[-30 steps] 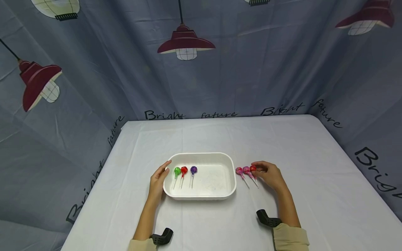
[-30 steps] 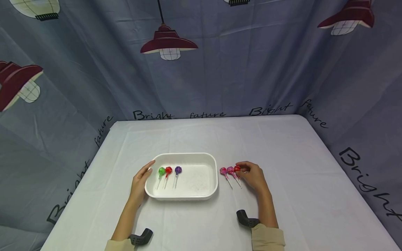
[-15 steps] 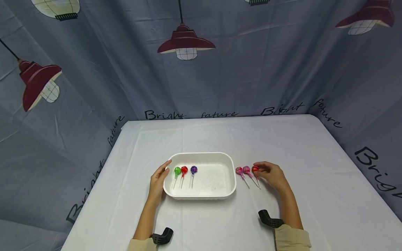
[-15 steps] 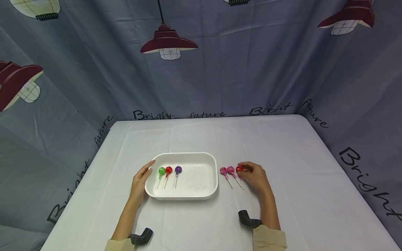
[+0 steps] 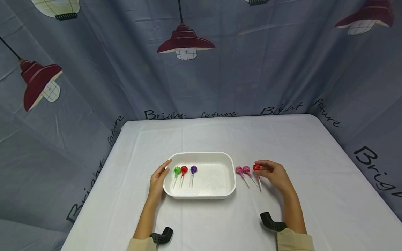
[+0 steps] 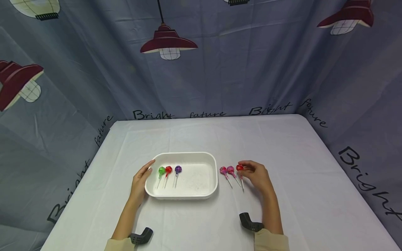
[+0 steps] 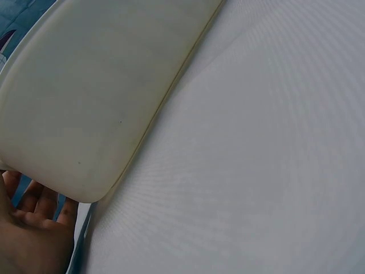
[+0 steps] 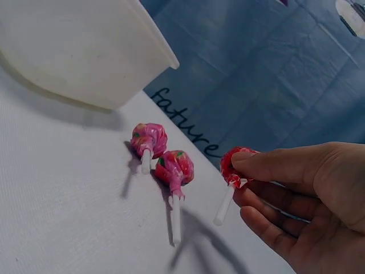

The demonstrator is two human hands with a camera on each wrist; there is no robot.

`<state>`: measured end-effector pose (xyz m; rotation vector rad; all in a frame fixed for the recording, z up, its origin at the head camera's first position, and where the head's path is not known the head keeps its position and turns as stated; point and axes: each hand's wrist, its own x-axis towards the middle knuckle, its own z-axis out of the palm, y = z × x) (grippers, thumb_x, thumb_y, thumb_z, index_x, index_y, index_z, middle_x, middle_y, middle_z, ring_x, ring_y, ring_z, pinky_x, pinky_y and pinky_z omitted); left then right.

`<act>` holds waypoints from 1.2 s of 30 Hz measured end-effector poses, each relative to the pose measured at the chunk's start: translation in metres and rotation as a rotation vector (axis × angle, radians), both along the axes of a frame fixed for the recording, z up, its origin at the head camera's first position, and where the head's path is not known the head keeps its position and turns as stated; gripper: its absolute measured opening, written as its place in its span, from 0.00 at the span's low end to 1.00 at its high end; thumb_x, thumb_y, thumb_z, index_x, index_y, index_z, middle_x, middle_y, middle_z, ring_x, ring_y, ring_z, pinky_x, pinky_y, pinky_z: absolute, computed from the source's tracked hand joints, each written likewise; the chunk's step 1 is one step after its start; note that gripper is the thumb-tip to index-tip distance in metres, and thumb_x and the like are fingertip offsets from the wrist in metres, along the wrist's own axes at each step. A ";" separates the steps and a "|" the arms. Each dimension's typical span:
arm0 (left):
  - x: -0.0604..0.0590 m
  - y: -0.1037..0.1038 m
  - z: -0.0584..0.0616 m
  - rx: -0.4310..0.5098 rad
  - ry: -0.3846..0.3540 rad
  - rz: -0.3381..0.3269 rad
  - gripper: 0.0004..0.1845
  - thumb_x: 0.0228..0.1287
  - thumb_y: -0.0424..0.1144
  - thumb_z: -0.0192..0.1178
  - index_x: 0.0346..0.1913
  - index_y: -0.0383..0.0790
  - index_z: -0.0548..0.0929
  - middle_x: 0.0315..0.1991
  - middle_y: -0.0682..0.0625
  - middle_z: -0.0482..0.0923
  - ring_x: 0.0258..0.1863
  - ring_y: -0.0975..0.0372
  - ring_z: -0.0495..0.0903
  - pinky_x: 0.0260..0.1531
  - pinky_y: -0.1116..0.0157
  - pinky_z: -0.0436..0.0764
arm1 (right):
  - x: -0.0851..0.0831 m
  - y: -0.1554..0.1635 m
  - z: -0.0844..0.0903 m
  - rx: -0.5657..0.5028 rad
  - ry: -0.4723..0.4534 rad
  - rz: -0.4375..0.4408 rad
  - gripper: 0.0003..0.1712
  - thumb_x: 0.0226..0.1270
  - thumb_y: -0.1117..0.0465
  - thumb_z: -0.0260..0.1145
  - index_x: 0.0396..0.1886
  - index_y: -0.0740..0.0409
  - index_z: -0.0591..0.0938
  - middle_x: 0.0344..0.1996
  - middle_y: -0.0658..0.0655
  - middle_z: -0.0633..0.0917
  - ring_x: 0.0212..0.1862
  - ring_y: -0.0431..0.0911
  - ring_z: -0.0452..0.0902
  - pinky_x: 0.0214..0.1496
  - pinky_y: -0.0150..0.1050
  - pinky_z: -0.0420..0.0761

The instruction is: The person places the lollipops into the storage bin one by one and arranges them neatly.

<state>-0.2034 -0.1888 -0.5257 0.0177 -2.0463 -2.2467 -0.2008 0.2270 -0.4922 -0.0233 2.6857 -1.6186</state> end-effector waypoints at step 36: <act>-0.002 0.000 -0.002 0.015 0.010 0.000 0.18 0.66 0.41 0.55 0.58 0.44 0.76 0.61 0.56 0.69 0.64 0.68 0.60 0.63 0.73 0.59 | -0.015 -0.032 0.016 -0.239 0.160 0.117 0.20 0.54 0.61 0.71 0.48 0.61 0.81 0.39 0.59 0.84 0.38 0.45 0.81 0.39 0.26 0.80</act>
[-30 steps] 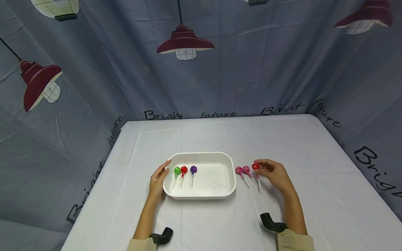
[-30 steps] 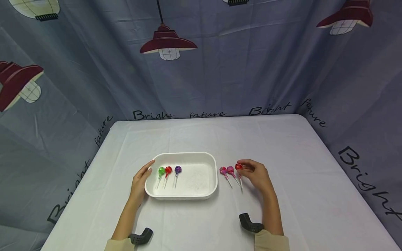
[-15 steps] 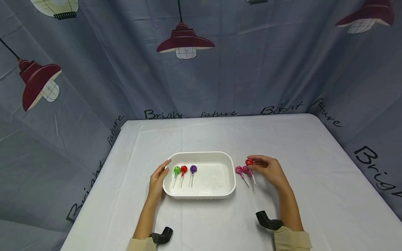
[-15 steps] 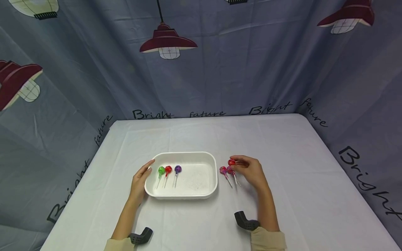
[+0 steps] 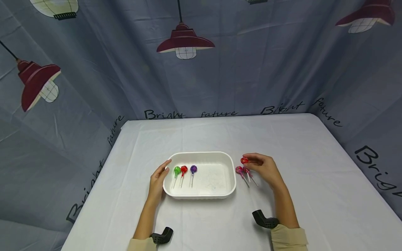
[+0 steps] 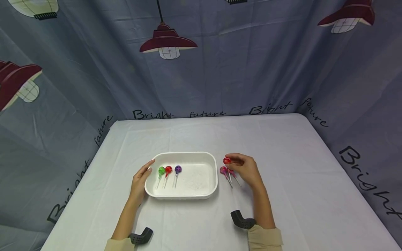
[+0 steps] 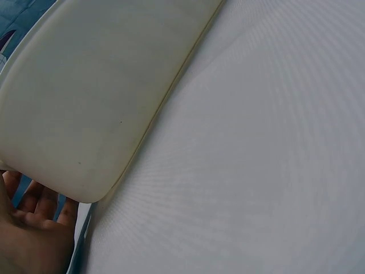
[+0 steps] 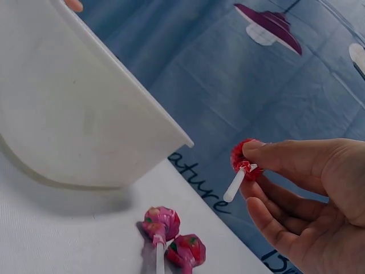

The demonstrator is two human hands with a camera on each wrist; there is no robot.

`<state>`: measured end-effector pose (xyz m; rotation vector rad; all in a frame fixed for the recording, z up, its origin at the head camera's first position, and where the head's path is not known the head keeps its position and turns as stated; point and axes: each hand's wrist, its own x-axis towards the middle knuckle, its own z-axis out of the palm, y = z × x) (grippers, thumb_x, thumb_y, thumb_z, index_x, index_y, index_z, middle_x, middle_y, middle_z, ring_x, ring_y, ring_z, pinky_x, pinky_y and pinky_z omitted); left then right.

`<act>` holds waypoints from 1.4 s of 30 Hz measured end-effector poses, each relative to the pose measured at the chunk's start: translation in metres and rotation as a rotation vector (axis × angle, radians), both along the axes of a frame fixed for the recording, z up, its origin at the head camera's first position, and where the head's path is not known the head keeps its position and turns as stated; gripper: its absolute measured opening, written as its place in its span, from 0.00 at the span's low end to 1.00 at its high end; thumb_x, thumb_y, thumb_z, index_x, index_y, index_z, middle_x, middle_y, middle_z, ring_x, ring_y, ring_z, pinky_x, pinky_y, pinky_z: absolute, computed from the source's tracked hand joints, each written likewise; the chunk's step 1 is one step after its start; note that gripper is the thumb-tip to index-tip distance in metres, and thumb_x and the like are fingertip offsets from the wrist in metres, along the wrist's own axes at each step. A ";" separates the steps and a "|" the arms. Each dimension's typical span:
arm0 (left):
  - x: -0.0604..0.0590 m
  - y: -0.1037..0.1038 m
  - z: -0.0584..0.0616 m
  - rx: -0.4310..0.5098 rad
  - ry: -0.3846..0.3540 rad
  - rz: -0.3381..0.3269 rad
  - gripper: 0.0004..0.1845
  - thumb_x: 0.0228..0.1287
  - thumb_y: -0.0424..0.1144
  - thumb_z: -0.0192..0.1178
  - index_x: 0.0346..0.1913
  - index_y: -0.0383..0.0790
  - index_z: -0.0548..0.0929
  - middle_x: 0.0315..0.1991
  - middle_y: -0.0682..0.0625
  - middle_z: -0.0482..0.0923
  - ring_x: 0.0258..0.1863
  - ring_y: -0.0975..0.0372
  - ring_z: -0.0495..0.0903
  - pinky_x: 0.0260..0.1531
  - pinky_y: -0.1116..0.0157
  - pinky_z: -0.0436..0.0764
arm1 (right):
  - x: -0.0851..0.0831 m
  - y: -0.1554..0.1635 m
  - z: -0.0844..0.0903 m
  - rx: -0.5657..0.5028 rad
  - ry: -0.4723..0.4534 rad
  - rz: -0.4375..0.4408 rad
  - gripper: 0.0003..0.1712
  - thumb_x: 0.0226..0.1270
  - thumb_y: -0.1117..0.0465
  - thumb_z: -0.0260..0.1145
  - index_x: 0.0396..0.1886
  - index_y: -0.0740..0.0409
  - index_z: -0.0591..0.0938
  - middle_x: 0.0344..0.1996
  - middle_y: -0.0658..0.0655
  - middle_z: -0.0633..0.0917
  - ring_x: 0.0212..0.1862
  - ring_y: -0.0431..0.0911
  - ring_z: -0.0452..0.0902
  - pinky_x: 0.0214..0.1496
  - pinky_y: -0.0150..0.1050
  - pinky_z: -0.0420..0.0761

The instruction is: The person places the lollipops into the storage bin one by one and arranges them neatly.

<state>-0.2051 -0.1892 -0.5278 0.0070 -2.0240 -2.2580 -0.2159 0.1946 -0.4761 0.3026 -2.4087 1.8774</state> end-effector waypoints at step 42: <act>0.002 0.000 0.003 -0.020 0.004 -0.005 0.18 0.67 0.38 0.52 0.59 0.43 0.75 0.63 0.52 0.67 0.65 0.63 0.59 0.63 0.71 0.59 | -0.027 -0.126 0.020 0.036 -0.150 0.057 0.18 0.50 0.69 0.72 0.43 0.61 0.83 0.35 0.56 0.83 0.36 0.46 0.79 0.39 0.33 0.82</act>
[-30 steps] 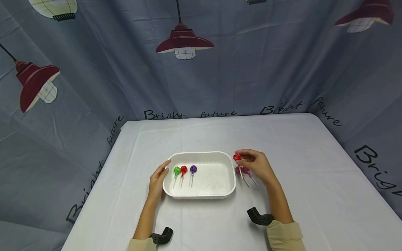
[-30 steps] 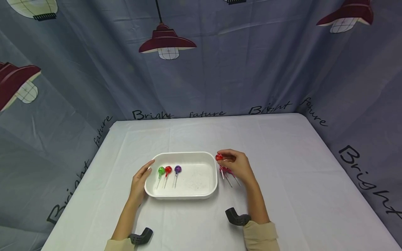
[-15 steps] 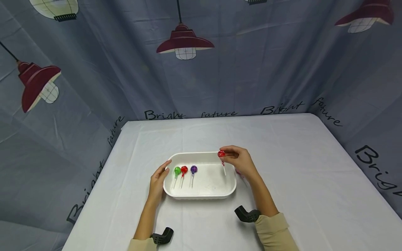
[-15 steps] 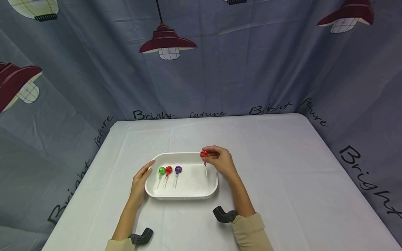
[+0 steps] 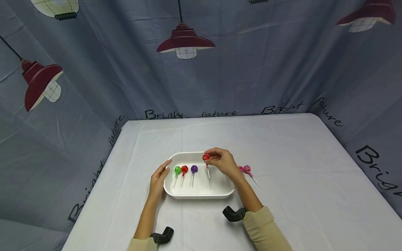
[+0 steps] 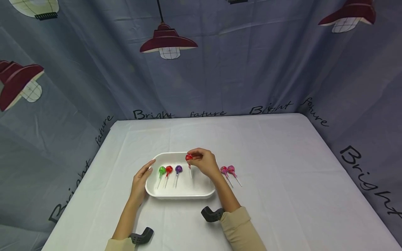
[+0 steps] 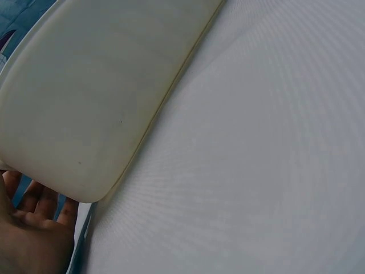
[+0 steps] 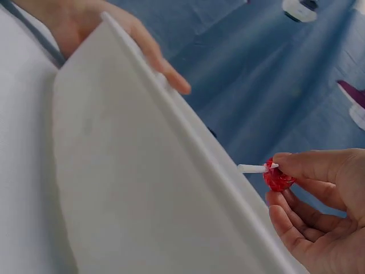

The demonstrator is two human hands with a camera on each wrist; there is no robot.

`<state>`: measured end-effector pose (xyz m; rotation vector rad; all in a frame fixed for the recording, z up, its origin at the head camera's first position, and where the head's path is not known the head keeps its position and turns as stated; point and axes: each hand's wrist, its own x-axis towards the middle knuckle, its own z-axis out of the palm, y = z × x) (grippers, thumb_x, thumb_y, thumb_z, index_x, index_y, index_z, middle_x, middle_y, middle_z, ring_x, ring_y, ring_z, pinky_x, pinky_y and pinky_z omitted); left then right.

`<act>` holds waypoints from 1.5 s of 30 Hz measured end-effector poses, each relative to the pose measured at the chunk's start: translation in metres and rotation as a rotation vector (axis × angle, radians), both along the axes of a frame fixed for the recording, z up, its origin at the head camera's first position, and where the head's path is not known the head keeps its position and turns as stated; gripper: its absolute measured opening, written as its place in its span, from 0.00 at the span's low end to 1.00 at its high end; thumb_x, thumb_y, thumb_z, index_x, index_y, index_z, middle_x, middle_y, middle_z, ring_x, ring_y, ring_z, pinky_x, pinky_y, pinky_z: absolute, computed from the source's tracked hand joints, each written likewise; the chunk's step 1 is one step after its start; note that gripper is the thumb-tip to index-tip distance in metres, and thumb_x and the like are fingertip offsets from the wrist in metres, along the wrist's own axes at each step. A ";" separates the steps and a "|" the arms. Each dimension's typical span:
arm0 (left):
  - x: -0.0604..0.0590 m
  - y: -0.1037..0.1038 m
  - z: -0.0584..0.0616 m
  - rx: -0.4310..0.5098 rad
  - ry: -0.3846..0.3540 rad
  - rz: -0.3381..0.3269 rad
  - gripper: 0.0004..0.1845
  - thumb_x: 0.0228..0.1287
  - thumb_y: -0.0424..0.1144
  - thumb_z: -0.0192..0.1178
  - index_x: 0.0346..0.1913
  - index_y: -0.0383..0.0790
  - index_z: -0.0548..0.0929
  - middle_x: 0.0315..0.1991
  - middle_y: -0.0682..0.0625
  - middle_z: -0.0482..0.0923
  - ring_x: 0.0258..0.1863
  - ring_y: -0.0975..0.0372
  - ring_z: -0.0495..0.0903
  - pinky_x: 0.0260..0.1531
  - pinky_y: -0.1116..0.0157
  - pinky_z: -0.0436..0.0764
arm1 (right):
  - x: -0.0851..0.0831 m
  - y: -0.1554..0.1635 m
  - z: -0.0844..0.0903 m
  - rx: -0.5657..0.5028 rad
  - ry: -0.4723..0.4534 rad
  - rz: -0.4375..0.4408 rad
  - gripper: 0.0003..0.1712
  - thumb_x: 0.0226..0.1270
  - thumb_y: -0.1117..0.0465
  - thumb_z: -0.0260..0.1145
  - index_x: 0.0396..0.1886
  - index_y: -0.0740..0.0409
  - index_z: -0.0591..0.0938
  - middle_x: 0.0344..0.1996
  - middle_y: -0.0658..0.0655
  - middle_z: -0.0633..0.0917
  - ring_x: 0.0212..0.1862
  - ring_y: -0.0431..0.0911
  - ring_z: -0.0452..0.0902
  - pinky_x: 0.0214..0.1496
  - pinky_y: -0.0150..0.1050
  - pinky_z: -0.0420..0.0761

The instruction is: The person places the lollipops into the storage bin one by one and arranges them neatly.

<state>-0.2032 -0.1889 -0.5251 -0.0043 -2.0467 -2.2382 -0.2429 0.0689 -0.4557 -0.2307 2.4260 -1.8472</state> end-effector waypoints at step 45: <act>-0.002 -0.001 -0.002 0.014 0.015 -0.012 0.20 0.66 0.43 0.55 0.59 0.42 0.75 0.62 0.53 0.68 0.64 0.64 0.61 0.62 0.73 0.61 | -0.011 -0.030 -0.024 0.319 0.063 0.074 0.14 0.39 0.74 0.75 0.29 0.65 0.82 0.24 0.56 0.82 0.27 0.43 0.76 0.31 0.31 0.78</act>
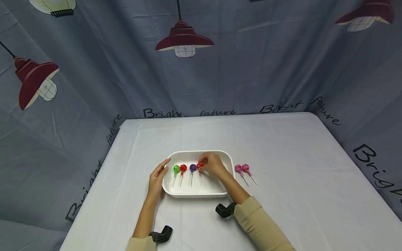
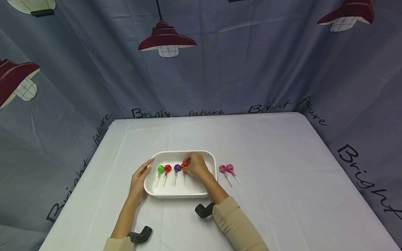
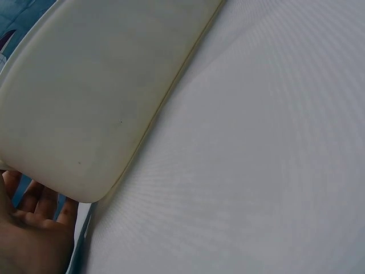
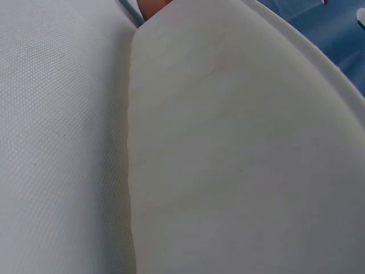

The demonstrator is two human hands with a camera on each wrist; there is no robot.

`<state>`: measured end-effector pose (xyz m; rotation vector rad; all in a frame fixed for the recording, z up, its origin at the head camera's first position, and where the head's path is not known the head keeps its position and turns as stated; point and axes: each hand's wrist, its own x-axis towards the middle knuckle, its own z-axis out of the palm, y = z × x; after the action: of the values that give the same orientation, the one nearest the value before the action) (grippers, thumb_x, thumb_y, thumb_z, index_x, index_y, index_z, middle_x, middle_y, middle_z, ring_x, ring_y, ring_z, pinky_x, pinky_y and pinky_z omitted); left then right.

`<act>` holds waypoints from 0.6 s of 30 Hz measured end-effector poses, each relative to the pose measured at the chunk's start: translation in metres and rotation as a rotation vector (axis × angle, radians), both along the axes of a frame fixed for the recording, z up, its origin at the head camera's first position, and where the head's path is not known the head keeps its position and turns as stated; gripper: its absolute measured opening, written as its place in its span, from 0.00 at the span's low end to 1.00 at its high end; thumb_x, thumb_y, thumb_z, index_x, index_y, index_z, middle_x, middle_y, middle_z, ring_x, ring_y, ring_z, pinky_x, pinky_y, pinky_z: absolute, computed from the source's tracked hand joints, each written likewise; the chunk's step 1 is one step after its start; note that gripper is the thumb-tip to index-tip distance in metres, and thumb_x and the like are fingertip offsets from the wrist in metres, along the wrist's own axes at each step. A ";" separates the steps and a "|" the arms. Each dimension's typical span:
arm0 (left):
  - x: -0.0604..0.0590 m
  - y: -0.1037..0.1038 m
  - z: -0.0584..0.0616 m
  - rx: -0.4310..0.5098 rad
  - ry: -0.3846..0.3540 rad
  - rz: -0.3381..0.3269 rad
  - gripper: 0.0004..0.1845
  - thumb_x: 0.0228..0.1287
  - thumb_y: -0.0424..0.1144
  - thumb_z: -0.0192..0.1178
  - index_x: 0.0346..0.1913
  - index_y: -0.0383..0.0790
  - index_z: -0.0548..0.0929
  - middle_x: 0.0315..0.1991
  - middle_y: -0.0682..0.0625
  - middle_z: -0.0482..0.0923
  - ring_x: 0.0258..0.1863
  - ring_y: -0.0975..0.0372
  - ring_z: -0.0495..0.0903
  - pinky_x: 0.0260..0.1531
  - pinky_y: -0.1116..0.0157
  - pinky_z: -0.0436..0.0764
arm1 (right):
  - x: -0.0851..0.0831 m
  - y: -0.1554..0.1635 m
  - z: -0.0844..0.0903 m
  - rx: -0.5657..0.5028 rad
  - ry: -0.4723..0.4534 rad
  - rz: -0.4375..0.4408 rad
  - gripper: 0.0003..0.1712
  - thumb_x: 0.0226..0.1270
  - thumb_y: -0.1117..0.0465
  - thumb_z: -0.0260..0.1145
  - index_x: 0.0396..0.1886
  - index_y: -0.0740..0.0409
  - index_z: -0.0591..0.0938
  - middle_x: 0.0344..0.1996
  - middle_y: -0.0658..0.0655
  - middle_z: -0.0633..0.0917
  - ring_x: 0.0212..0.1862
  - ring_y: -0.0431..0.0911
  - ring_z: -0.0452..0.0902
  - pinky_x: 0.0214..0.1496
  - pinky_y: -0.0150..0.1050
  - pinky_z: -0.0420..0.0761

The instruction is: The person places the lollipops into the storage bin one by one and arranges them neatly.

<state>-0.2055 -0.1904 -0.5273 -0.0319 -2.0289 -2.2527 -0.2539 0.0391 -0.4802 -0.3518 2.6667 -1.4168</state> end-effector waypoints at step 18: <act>0.000 0.000 -0.002 -0.009 0.000 0.002 0.19 0.66 0.43 0.55 0.59 0.45 0.76 0.61 0.56 0.69 0.64 0.67 0.61 0.62 0.73 0.61 | 0.000 0.001 -0.004 0.029 0.024 0.030 0.13 0.39 0.73 0.76 0.29 0.65 0.82 0.23 0.55 0.82 0.27 0.41 0.76 0.30 0.29 0.78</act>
<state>-0.2058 -0.1905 -0.5290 -0.0313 -2.0386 -2.2421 -0.2541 0.0402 -0.4841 -0.4065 2.6864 -1.3730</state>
